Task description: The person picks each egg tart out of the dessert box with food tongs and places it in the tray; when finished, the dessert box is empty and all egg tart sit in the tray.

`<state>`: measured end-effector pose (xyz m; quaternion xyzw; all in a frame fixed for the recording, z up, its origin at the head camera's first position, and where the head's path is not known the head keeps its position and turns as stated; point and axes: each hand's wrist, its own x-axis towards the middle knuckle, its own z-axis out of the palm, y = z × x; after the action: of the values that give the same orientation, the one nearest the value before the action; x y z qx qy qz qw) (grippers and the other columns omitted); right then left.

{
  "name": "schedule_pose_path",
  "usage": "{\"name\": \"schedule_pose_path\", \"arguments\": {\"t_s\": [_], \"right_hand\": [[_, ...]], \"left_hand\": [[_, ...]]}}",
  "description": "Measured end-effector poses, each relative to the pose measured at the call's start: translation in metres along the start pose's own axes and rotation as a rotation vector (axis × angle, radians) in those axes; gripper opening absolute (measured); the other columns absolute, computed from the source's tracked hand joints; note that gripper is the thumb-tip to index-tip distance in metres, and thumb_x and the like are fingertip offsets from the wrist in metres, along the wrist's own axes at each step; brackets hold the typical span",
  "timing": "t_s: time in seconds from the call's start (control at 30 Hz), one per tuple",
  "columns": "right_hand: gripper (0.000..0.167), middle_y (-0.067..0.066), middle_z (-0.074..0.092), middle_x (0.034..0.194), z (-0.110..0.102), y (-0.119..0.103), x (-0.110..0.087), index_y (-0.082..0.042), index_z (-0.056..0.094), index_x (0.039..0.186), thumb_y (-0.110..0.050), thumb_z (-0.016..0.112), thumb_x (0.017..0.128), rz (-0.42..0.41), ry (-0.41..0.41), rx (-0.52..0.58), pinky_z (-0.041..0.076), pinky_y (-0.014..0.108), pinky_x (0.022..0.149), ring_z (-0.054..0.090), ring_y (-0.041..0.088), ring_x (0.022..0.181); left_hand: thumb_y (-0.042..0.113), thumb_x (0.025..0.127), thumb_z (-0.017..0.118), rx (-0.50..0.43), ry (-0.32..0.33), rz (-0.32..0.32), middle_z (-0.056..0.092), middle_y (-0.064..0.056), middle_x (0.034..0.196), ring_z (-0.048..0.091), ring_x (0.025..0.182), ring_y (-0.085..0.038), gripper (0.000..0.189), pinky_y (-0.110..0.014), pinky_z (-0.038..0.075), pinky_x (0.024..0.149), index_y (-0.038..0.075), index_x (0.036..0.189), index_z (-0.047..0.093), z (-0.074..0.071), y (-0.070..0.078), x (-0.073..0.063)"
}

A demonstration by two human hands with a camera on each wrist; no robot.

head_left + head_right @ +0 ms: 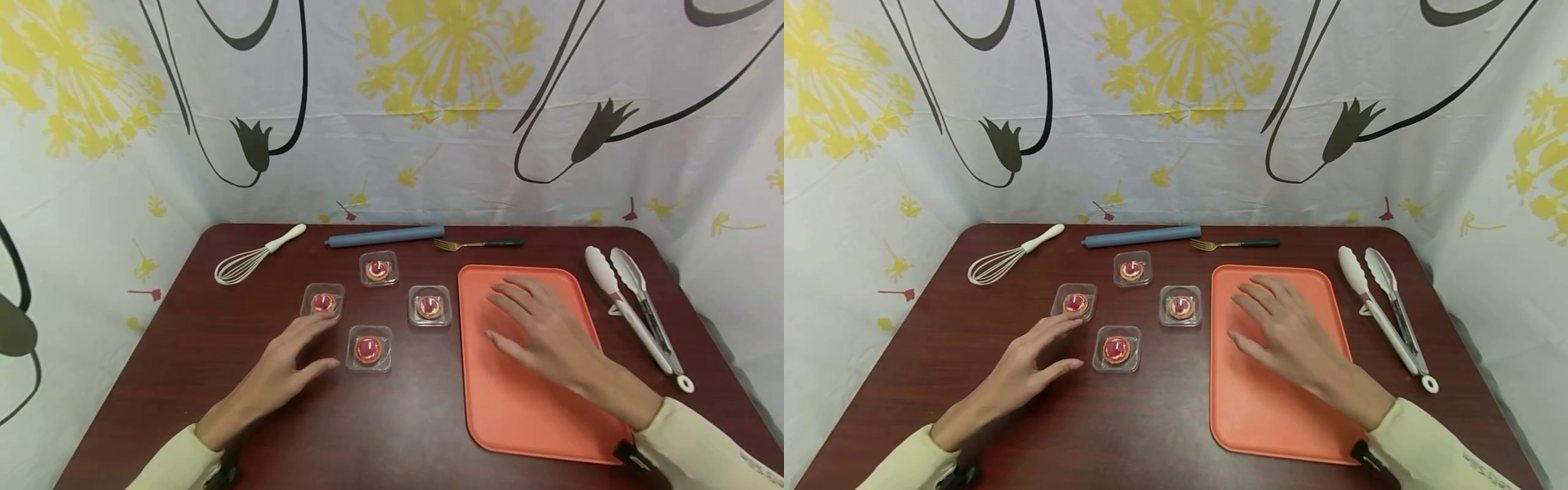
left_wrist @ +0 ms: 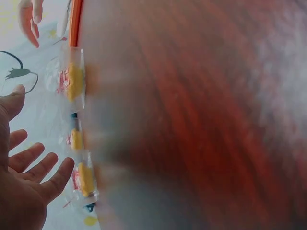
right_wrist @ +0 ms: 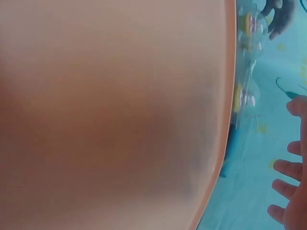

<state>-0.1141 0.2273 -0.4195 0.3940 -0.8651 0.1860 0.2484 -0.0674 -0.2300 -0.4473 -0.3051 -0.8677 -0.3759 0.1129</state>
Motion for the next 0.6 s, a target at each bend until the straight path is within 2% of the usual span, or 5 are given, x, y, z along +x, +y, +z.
{"name": "schedule_pose_path", "arguments": {"t_s": [0.13, 0.27, 0.43, 0.53, 0.6], "right_hand": [[0.063, 0.02, 0.072, 0.136, 0.007, -0.006, 0.004, -0.001, 0.072, 0.138, -0.056, 0.055, 0.111, -0.007, -0.023, 0.016, 0.042, 0.059, 0.115, 0.061, 0.044, 0.133], [0.061, 0.018, 0.071, 0.136, 0.015, -0.012, 0.008, -0.001, 0.072, 0.138, -0.054, 0.056, 0.111, -0.028, -0.018, 0.032, 0.046, 0.059, 0.112, 0.063, 0.042, 0.131], [0.056, 0.017, 0.071, 0.135, 0.026, -0.022, 0.014, -0.004, 0.073, 0.137, -0.051, 0.062, 0.109, -0.05, -0.02, 0.058, 0.05, 0.059, 0.109, 0.063, 0.039, 0.131], [0.053, 0.015, 0.071, 0.136, 0.032, -0.027, 0.017, -0.005, 0.073, 0.137, -0.049, 0.065, 0.109, -0.061, -0.029, 0.083, 0.05, 0.057, 0.11, 0.063, 0.037, 0.131], [0.052, 0.015, 0.07, 0.137, 0.034, -0.03, 0.019, -0.004, 0.073, 0.137, -0.048, 0.066, 0.108, -0.069, -0.035, 0.096, 0.05, 0.057, 0.11, 0.063, 0.036, 0.131]], "left_hand": [[0.009, 0.089, 0.093, -0.028, -0.004, -0.001, 0.064, -0.018, 0.152, 0.06, 0.14, -0.03, 0.067, -0.022, 0.043, 0.116, 0.006, 0.15, 0.065, 0.006, 0.001, 0.0], [0.007, 0.089, 0.093, -0.06, -0.016, -0.003, 0.064, -0.019, 0.15, 0.063, 0.134, -0.026, 0.066, -0.031, 0.057, 0.102, 0.003, 0.148, 0.065, 0.01, 0.0, 0.0], [0.009, 0.089, 0.093, -0.086, -0.027, -0.023, 0.064, -0.02, 0.151, 0.066, 0.128, -0.026, 0.066, -0.037, 0.06, 0.095, 0.002, 0.148, 0.065, 0.014, -0.003, 0.0], [0.011, 0.09, 0.092, -0.091, -0.039, -0.033, 0.064, -0.02, 0.151, 0.066, 0.126, -0.026, 0.066, -0.037, 0.061, 0.091, 0.001, 0.148, 0.065, 0.016, -0.004, 0.0], [0.014, 0.09, 0.093, -0.085, -0.046, -0.045, 0.065, -0.018, 0.151, 0.067, 0.118, -0.025, 0.066, -0.035, 0.06, 0.087, 0.002, 0.148, 0.065, 0.018, -0.004, 0.0]]}}
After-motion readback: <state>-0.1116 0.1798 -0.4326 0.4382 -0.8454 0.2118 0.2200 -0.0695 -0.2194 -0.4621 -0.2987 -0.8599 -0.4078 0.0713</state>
